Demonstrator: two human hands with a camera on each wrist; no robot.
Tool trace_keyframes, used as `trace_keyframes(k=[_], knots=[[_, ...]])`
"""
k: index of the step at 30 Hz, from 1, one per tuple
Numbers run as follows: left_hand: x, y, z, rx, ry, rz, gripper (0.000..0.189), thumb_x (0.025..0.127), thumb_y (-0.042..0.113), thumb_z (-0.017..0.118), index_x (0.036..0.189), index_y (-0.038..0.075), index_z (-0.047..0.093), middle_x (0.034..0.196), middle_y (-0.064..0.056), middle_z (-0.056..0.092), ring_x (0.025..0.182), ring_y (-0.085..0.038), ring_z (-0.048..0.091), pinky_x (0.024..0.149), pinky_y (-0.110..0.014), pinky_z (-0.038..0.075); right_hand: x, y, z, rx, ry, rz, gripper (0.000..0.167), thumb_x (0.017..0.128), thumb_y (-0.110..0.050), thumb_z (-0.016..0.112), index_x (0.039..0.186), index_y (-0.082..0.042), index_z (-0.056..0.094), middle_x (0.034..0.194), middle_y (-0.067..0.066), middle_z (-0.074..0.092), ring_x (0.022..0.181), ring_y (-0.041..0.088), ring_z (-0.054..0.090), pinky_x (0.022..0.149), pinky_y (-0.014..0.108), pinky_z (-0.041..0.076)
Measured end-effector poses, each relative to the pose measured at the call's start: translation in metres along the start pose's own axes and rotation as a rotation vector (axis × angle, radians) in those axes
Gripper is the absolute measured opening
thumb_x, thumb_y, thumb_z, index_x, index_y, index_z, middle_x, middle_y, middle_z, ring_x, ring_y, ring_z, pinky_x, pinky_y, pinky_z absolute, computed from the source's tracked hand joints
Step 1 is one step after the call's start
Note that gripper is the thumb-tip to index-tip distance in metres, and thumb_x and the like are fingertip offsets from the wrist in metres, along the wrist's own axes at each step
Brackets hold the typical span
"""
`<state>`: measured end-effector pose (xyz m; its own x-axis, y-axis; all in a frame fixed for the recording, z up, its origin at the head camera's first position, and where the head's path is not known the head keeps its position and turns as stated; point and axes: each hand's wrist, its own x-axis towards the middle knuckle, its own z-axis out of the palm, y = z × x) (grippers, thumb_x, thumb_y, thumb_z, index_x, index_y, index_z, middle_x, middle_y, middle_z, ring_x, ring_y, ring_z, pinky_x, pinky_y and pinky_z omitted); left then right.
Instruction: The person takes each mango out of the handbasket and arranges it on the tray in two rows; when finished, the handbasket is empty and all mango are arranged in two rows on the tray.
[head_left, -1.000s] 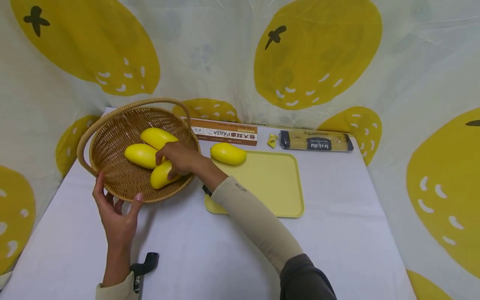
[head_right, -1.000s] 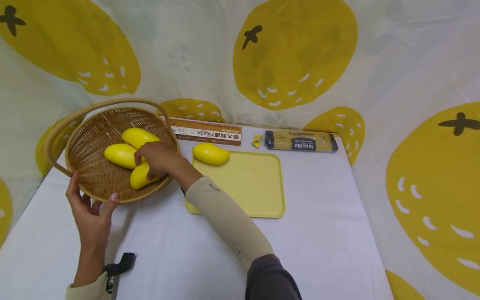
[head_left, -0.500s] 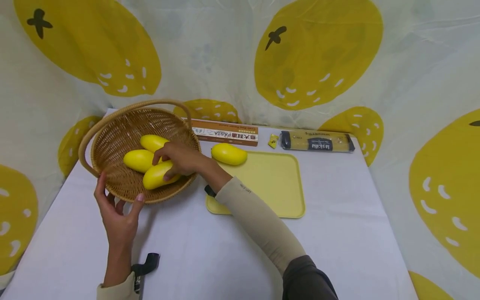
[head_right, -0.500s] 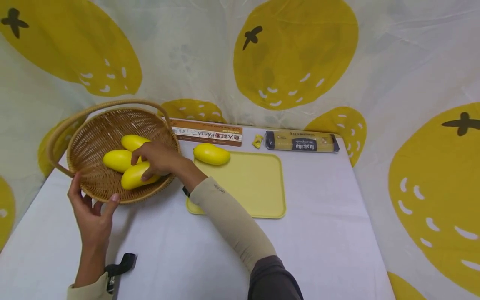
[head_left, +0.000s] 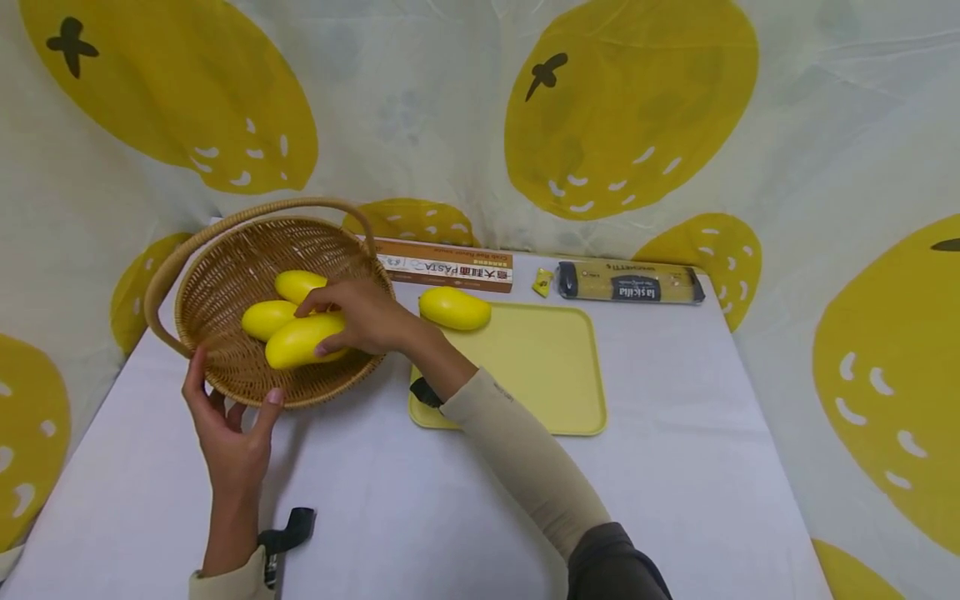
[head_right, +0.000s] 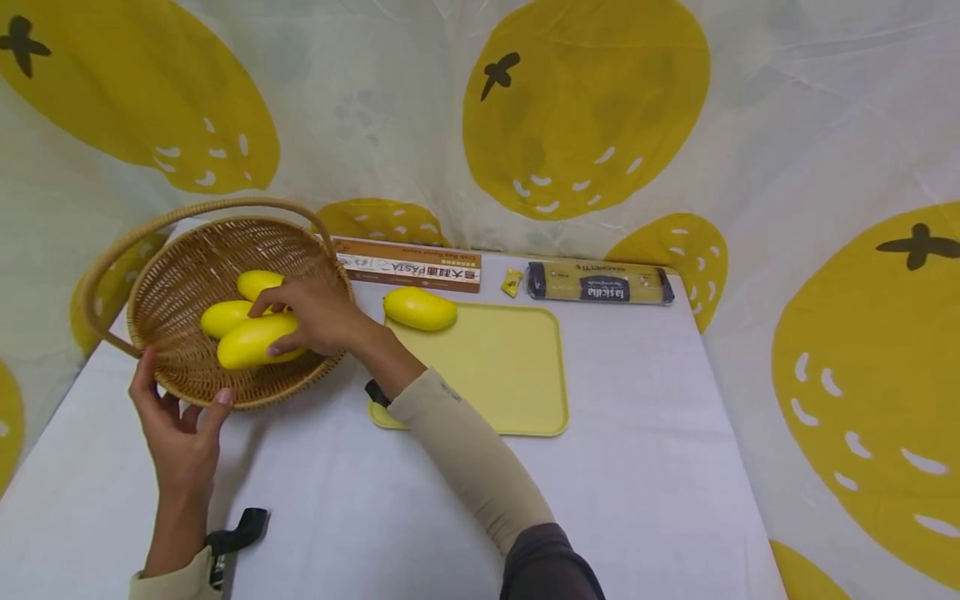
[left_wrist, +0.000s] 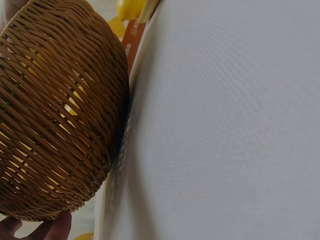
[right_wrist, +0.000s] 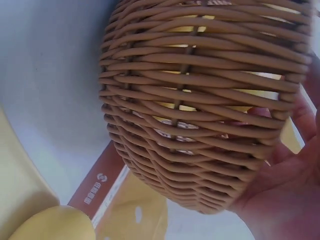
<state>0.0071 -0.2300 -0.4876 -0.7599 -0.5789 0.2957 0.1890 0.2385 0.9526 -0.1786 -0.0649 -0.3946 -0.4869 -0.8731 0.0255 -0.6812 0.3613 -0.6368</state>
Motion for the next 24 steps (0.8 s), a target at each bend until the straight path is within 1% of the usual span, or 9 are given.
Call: trace_keyframes(k=[2,5,7,10,12,15,19,24], knots=[[0.000,0.000,0.000,0.008,-0.004,-0.001,0.101,0.084,-0.006,0.078,0.167,0.021,0.027,0.173,-0.002,0.025,0.148,-0.035,0.039,0.113,-0.022,0.048,-0.006,0.000,-0.001,0.022,0.046,-0.011,0.053,0.087,-0.034,0.089,0.135,-0.021,0.072,0.131,-0.005,0.069,0.119,0.010,0.058,0.101,0.020,0.045],[-0.001,0.000,-0.001,0.015,-0.004,-0.002,0.101,0.084,-0.006,0.078,0.167,0.022,0.027,0.173,-0.002,0.025,0.148,-0.034,0.040,0.113,-0.022,0.049,-0.013,-0.001,-0.002,0.046,0.097,-0.006,0.054,0.086,-0.036,0.089,0.136,-0.021,0.072,0.135,-0.005,0.069,0.124,0.011,0.058,0.103,0.021,0.045],[-0.001,0.000,-0.001,0.020,-0.001,0.000,0.101,0.084,-0.006,0.078,0.167,0.021,0.027,0.173,-0.002,0.026,0.148,-0.034,0.040,0.113,-0.022,0.049,-0.017,-0.001,-0.003,0.061,0.118,0.008,0.055,0.086,-0.036,0.089,0.136,-0.022,0.072,0.138,-0.005,0.068,0.129,0.011,0.056,0.106,0.021,0.044],[-0.001,0.000,-0.001,0.013,0.006,0.001,0.101,0.084,-0.006,0.078,0.167,0.021,0.028,0.173,-0.003,0.026,0.148,-0.034,0.040,0.112,-0.022,0.049,-0.024,-0.003,-0.005,0.069,0.145,0.022,0.055,0.086,-0.036,0.089,0.137,-0.022,0.072,0.141,-0.004,0.067,0.132,0.011,0.055,0.109,0.021,0.043],[-0.001,0.000,-0.001,0.002,0.007,0.000,0.101,0.083,-0.006,0.077,0.167,0.020,0.028,0.173,-0.004,0.026,0.148,-0.034,0.040,0.111,-0.021,0.049,-0.028,-0.004,-0.007,0.077,0.161,0.031,0.055,0.086,-0.036,0.090,0.137,-0.023,0.072,0.141,-0.004,0.066,0.131,0.011,0.056,0.108,0.021,0.043],[-0.001,0.000,-0.001,-0.011,0.007,0.002,0.101,0.083,-0.007,0.077,0.167,0.019,0.028,0.173,-0.005,0.026,0.147,-0.035,0.040,0.110,-0.019,0.049,-0.035,-0.006,-0.009,0.098,0.200,0.020,0.055,0.086,-0.034,0.090,0.137,-0.022,0.073,0.139,-0.002,0.068,0.125,0.011,0.058,0.103,0.021,0.046],[-0.001,-0.001,-0.001,-0.009,0.002,0.007,0.101,0.083,-0.006,0.078,0.167,0.019,0.028,0.173,-0.005,0.026,0.147,-0.034,0.041,0.110,-0.019,0.049,-0.046,-0.005,-0.012,0.144,0.260,0.002,0.055,0.085,-0.035,0.091,0.136,-0.021,0.073,0.135,-0.002,0.069,0.120,0.010,0.060,0.098,0.021,0.048],[0.000,-0.001,-0.001,0.000,0.002,0.012,0.101,0.083,-0.006,0.078,0.167,0.020,0.028,0.173,-0.004,0.026,0.147,-0.034,0.041,0.111,-0.019,0.049,-0.060,-0.004,-0.016,0.203,0.337,-0.008,0.055,0.085,-0.035,0.091,0.135,-0.022,0.073,0.131,-0.004,0.069,0.116,0.009,0.059,0.096,0.024,0.050]])
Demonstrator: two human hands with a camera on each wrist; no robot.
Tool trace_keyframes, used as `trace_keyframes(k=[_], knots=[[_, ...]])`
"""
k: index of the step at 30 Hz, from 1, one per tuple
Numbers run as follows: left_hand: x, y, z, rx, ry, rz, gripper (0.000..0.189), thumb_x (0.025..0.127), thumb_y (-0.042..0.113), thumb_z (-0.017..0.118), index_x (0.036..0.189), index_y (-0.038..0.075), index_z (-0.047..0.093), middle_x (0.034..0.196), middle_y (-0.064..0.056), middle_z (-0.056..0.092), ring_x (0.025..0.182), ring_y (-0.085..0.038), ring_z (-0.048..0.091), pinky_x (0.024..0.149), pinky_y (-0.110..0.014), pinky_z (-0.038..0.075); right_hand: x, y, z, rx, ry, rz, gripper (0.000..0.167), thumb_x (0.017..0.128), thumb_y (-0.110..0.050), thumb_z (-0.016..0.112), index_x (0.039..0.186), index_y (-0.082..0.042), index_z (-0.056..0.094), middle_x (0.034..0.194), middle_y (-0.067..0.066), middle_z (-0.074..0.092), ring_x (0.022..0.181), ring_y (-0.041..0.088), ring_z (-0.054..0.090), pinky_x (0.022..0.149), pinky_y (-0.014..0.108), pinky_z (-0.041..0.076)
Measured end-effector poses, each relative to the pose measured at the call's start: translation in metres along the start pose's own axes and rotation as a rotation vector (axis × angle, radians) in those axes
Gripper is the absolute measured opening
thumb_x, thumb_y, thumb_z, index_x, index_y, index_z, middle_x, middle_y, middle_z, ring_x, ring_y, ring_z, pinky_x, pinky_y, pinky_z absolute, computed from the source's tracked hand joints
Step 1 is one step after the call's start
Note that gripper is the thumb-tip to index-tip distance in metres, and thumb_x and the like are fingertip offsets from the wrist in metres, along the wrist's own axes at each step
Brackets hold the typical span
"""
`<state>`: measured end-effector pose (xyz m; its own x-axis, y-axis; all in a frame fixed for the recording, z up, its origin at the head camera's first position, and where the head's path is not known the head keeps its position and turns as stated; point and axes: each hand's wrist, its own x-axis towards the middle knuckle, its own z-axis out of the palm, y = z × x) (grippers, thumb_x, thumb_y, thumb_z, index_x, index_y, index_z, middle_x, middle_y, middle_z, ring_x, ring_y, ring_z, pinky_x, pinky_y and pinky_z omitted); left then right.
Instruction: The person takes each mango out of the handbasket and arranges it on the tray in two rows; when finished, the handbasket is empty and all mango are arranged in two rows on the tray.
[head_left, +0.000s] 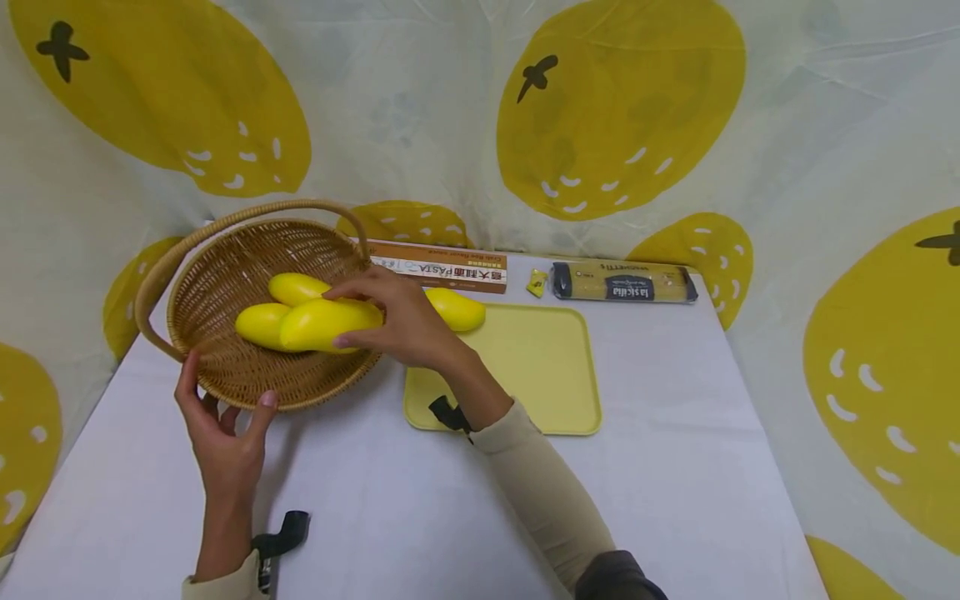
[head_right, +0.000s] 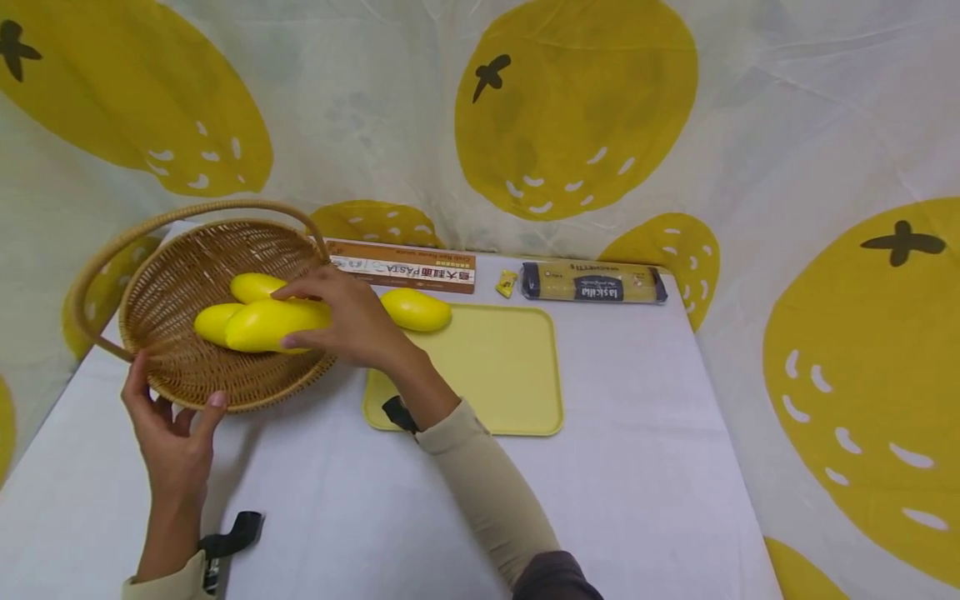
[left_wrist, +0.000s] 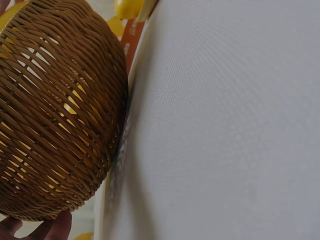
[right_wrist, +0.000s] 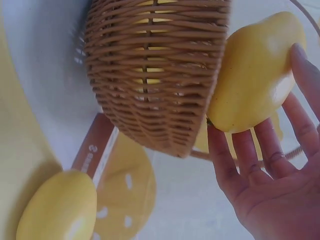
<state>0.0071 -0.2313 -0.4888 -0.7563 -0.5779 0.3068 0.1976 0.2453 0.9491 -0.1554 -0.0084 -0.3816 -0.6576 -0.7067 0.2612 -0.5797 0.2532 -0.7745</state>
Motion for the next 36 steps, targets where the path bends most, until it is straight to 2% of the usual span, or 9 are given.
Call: trace_keyframes(k=[7,24,36], knots=[[0.000,-0.001,0.000,0.001,-0.001,-0.004,0.100,0.084,-0.005,0.078,0.167,0.020,0.028,0.173,-0.003,0.026,0.148,-0.033,0.040,0.112,-0.020,0.048,-0.017,0.003,-0.014,0.013,0.098,0.004,0.055,0.083,-0.033,0.092,0.135,-0.025,0.074,0.118,-0.004,0.066,0.110,0.008,0.059,0.093,0.025,0.053],[0.000,-0.002,0.000,-0.009,0.000,0.008,0.100,0.083,-0.005,0.078,0.167,0.019,0.028,0.172,-0.004,0.027,0.146,-0.033,0.041,0.109,-0.018,0.049,-0.059,0.025,-0.045,0.058,0.255,0.049,0.053,0.083,-0.027,0.092,0.133,-0.025,0.075,0.123,-0.006,0.070,0.114,0.011,0.062,0.093,0.043,0.060],[0.000,-0.002,0.000,0.002,-0.007,0.012,0.100,0.084,-0.004,0.077,0.167,0.019,0.027,0.173,-0.004,0.026,0.146,-0.033,0.041,0.110,-0.019,0.049,-0.084,0.045,-0.063,0.011,0.296,0.127,0.054,0.084,-0.027,0.092,0.134,-0.025,0.074,0.124,-0.004,0.070,0.114,0.015,0.063,0.094,0.043,0.061]])
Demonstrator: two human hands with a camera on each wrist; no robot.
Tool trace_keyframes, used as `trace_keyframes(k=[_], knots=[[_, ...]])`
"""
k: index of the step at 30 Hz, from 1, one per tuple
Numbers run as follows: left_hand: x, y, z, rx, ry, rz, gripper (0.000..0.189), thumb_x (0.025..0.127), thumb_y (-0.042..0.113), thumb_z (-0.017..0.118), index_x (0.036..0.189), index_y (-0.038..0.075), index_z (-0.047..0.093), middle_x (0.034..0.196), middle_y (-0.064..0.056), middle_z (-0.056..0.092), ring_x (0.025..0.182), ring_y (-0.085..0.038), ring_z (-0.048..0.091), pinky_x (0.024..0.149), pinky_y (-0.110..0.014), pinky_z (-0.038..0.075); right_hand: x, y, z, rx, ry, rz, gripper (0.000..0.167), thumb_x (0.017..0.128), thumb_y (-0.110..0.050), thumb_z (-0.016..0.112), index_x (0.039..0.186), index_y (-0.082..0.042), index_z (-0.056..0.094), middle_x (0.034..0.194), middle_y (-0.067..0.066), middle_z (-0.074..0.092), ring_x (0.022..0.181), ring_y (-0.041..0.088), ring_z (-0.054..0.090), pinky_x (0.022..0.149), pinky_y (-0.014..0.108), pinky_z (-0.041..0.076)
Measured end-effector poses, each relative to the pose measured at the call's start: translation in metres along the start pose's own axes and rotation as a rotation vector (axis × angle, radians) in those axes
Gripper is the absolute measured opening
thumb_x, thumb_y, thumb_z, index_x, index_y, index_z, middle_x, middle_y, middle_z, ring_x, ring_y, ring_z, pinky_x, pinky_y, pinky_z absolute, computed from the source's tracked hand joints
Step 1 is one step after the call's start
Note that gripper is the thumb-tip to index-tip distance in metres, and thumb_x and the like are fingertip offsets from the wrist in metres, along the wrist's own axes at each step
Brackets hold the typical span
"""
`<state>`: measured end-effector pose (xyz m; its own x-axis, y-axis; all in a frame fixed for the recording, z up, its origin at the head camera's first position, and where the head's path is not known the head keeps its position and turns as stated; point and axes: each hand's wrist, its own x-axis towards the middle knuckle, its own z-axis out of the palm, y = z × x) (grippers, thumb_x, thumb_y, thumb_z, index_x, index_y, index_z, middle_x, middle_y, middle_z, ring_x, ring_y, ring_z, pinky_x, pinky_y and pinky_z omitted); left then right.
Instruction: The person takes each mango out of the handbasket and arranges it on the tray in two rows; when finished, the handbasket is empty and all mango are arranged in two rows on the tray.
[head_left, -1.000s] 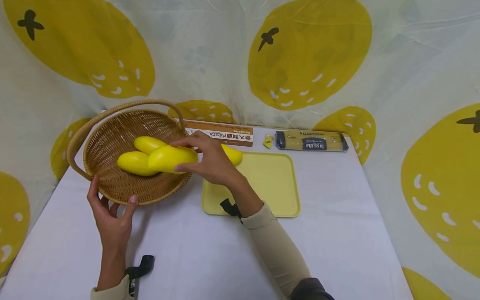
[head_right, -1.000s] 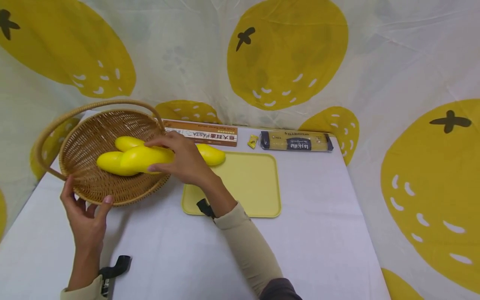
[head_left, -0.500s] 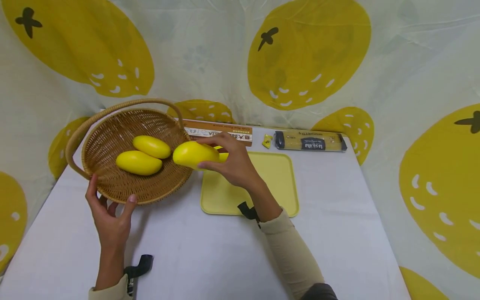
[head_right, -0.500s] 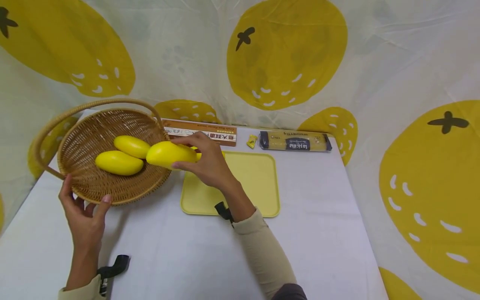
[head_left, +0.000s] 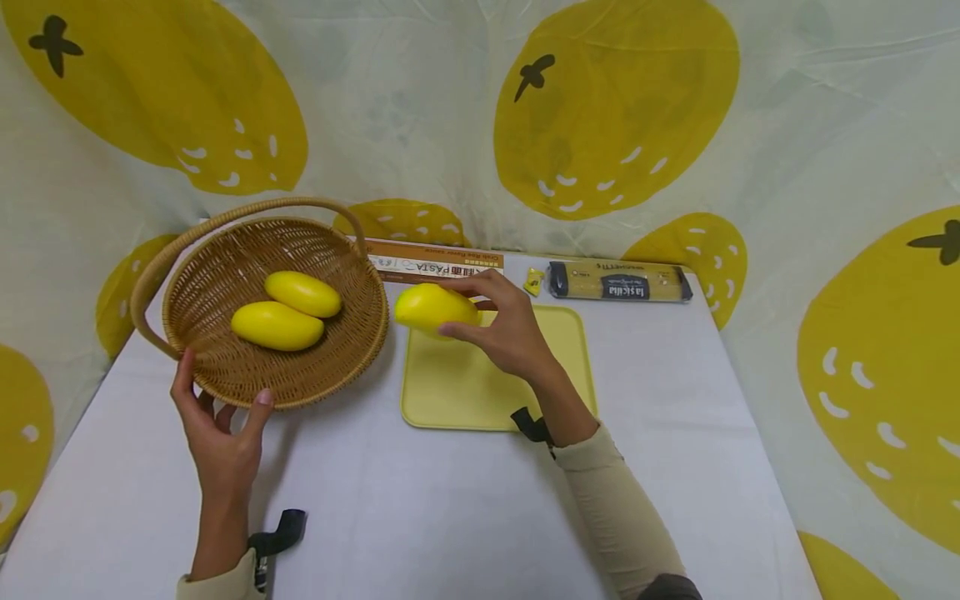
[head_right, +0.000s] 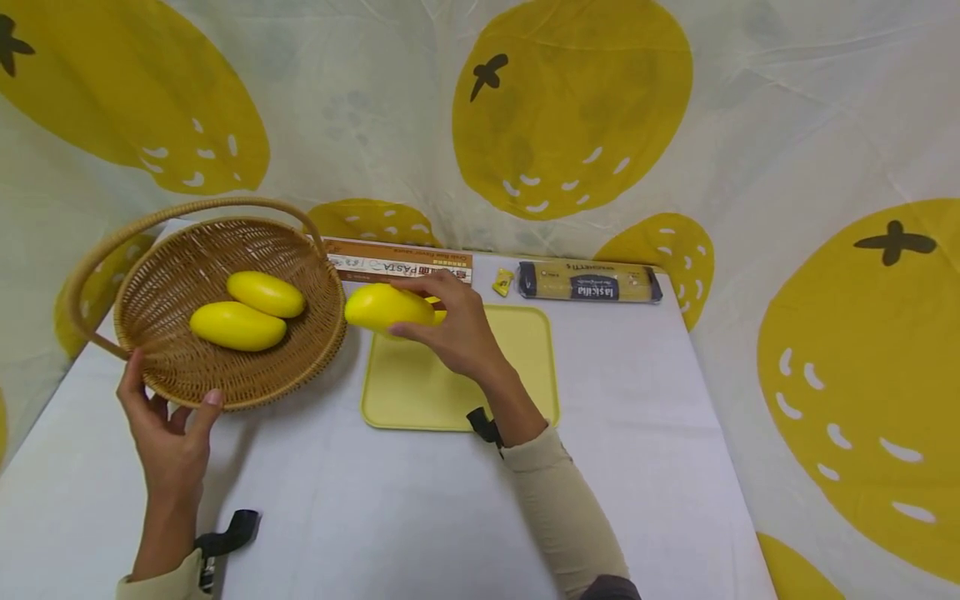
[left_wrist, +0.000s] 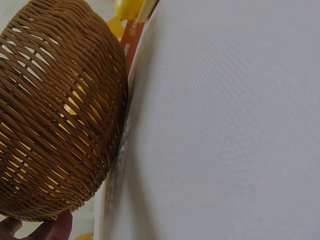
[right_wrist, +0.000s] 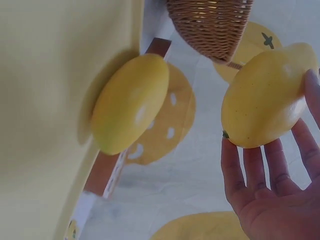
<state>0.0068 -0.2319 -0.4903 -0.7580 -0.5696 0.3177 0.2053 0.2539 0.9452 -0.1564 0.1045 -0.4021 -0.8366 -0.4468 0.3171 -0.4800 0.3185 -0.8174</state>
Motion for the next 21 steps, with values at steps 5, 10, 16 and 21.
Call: trace_keyframes(k=[5,10,16,21], knots=[[0.000,0.001,0.000,0.013,0.001,-0.006,0.099,0.085,-0.003,0.077,0.167,0.020,0.027,0.173,-0.003,0.026,0.147,-0.032,0.041,0.110,-0.020,0.048,-0.007,0.013,-0.009,-0.031,-0.016,0.018,0.054,0.085,-0.027,0.091,0.136,-0.027,0.073,0.124,-0.004,0.070,0.113,0.015,0.063,0.093,0.044,0.062],[-0.001,0.001,0.000,0.018,0.005,-0.013,0.099,0.085,-0.002,0.078,0.167,0.021,0.028,0.173,-0.001,0.026,0.147,-0.032,0.042,0.110,-0.019,0.048,-0.016,0.025,-0.019,-0.066,-0.034,0.053,0.052,0.086,-0.029,0.090,0.135,-0.027,0.073,0.125,-0.003,0.069,0.113,0.017,0.064,0.095,0.046,0.061],[0.000,0.000,0.000,0.012,0.003,-0.010,0.100,0.084,-0.003,0.078,0.167,0.021,0.028,0.173,-0.002,0.026,0.147,-0.032,0.041,0.111,-0.020,0.049,-0.026,0.036,-0.032,-0.057,-0.036,0.123,0.051,0.086,-0.030,0.090,0.134,-0.029,0.073,0.126,-0.004,0.069,0.114,0.018,0.064,0.097,0.051,0.060],[0.000,-0.002,0.000,0.007,-0.001,0.002,0.101,0.083,-0.004,0.078,0.167,0.020,0.027,0.173,-0.003,0.026,0.147,-0.033,0.041,0.111,-0.021,0.049,-0.032,0.044,-0.044,-0.095,-0.032,0.180,0.051,0.086,-0.034,0.090,0.134,-0.030,0.073,0.126,-0.004,0.068,0.115,0.019,0.062,0.099,0.052,0.060]])
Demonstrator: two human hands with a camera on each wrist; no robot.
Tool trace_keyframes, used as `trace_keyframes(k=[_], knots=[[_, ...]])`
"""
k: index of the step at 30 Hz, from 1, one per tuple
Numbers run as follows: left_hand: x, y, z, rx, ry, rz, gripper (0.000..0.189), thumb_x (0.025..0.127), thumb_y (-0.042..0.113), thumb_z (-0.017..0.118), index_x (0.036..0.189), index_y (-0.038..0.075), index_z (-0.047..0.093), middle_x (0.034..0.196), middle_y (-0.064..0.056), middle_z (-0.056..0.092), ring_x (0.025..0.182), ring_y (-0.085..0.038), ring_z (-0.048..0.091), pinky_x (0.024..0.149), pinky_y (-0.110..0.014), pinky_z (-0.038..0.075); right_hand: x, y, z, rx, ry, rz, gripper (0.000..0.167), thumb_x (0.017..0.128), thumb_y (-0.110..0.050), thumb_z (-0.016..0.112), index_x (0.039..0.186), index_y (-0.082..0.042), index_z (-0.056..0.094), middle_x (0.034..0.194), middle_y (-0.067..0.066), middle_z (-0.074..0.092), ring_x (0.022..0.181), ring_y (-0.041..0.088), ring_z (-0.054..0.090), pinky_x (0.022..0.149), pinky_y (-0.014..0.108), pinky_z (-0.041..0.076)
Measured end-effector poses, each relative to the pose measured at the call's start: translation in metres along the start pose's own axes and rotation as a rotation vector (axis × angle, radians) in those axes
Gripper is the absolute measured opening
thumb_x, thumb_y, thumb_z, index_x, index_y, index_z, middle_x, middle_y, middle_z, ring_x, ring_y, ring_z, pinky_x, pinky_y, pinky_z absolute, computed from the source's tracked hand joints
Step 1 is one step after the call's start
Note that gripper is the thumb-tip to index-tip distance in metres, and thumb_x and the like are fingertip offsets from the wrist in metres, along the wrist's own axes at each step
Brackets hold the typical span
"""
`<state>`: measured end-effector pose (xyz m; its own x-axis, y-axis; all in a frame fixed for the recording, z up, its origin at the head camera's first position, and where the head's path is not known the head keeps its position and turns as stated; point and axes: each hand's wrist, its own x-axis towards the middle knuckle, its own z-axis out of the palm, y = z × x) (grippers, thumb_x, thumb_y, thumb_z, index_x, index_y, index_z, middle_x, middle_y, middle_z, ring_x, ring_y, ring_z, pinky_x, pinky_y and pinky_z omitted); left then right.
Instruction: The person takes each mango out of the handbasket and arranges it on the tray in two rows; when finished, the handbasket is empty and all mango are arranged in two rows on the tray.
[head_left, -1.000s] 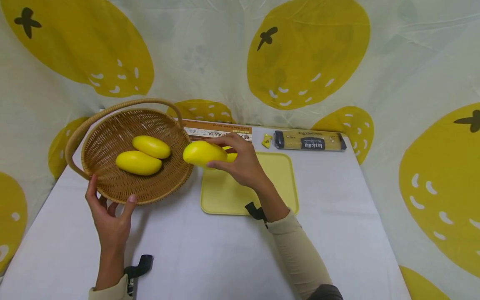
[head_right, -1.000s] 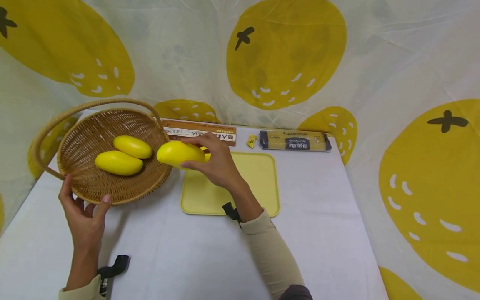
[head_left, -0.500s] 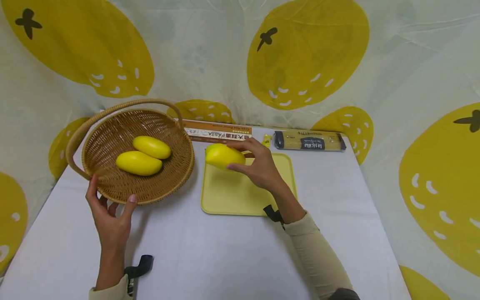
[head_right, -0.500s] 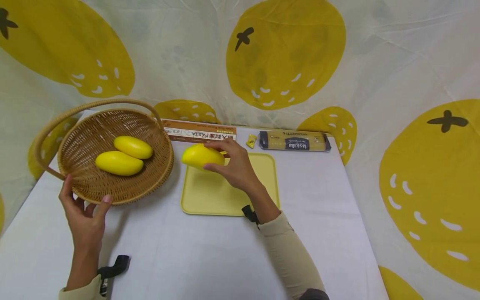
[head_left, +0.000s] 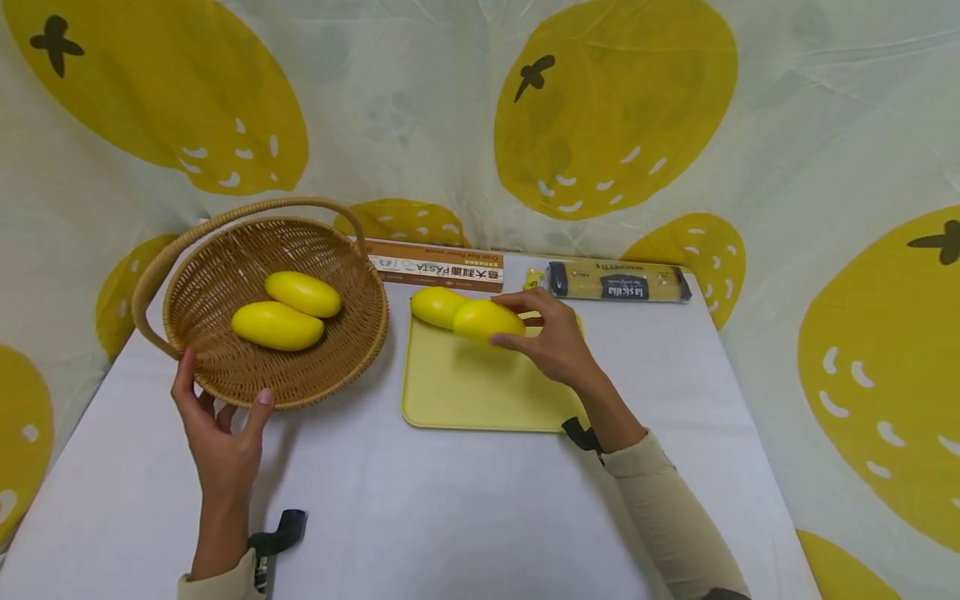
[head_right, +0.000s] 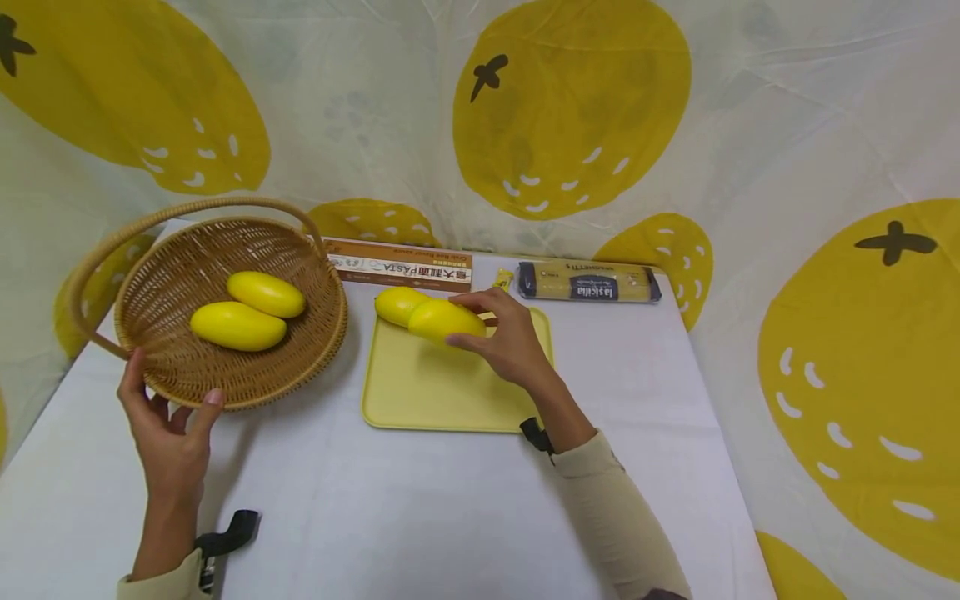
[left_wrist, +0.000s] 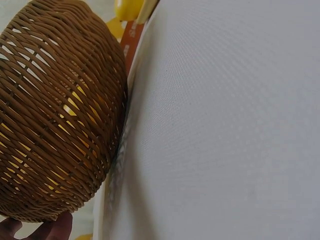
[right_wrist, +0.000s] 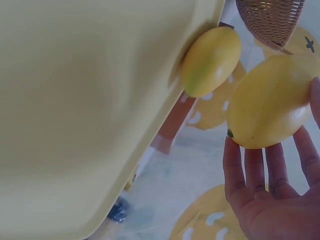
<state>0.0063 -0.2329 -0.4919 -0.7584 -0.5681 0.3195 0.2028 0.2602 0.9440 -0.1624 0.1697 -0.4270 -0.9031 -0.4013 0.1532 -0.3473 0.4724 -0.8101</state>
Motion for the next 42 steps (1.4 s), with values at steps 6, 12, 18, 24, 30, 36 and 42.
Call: trace_keyframes(k=[6,12,18,24,30,36,42], knots=[[-0.001,-0.002,0.000,-0.018,0.005,0.010,0.100,0.083,-0.003,0.078,0.167,0.018,0.027,0.173,-0.005,0.026,0.147,-0.033,0.041,0.109,-0.020,0.050,-0.002,0.015,-0.014,-0.039,-0.007,0.063,0.052,0.087,-0.034,0.089,0.136,-0.028,0.072,0.129,-0.001,0.068,0.119,0.023,0.065,0.100,0.051,0.059],[-0.001,-0.002,0.000,-0.016,0.002,0.002,0.099,0.084,-0.003,0.078,0.167,0.019,0.028,0.173,-0.004,0.026,0.146,-0.033,0.041,0.109,-0.020,0.050,-0.003,0.031,-0.027,-0.087,0.011,0.167,0.055,0.086,-0.034,0.090,0.137,-0.025,0.072,0.134,0.002,0.066,0.121,0.026,0.065,0.101,0.051,0.058],[-0.001,-0.002,0.000,-0.020,0.004,0.000,0.100,0.084,-0.003,0.078,0.167,0.020,0.028,0.173,-0.004,0.026,0.147,-0.033,0.042,0.108,-0.019,0.050,-0.001,0.049,-0.035,-0.159,0.014,0.234,0.056,0.087,-0.035,0.089,0.139,-0.022,0.070,0.134,0.008,0.067,0.121,0.030,0.064,0.103,0.052,0.056],[0.000,-0.002,-0.001,-0.029,0.003,0.007,0.100,0.083,-0.004,0.078,0.167,0.019,0.028,0.173,-0.005,0.026,0.147,-0.033,0.041,0.109,-0.020,0.049,0.003,0.062,-0.040,-0.204,0.004,0.279,0.054,0.088,-0.032,0.089,0.138,-0.022,0.071,0.133,0.011,0.066,0.121,0.035,0.063,0.102,0.054,0.055],[0.000,-0.001,0.000,-0.013,0.003,0.000,0.099,0.085,-0.002,0.078,0.167,0.020,0.028,0.173,-0.003,0.026,0.147,-0.033,0.042,0.111,-0.021,0.049,0.011,0.067,-0.038,-0.239,-0.011,0.250,0.052,0.089,-0.028,0.088,0.138,-0.019,0.071,0.128,0.014,0.065,0.121,0.037,0.064,0.102,0.054,0.054],[-0.001,0.000,0.000,0.007,-0.002,-0.012,0.098,0.085,0.000,0.078,0.167,0.022,0.028,0.173,-0.001,0.026,0.147,-0.032,0.042,0.111,-0.022,0.049,0.019,0.067,-0.033,-0.266,-0.012,0.212,0.051,0.090,-0.024,0.087,0.137,-0.014,0.071,0.126,0.016,0.067,0.120,0.038,0.064,0.106,0.054,0.052],[-0.002,-0.001,0.000,0.014,-0.001,-0.020,0.099,0.085,0.000,0.079,0.167,0.024,0.027,0.173,0.000,0.026,0.147,-0.032,0.042,0.110,-0.021,0.049,0.025,0.064,-0.030,-0.277,-0.023,0.235,0.050,0.090,-0.029,0.087,0.137,-0.016,0.072,0.133,0.012,0.067,0.126,0.037,0.062,0.110,0.054,0.050]])
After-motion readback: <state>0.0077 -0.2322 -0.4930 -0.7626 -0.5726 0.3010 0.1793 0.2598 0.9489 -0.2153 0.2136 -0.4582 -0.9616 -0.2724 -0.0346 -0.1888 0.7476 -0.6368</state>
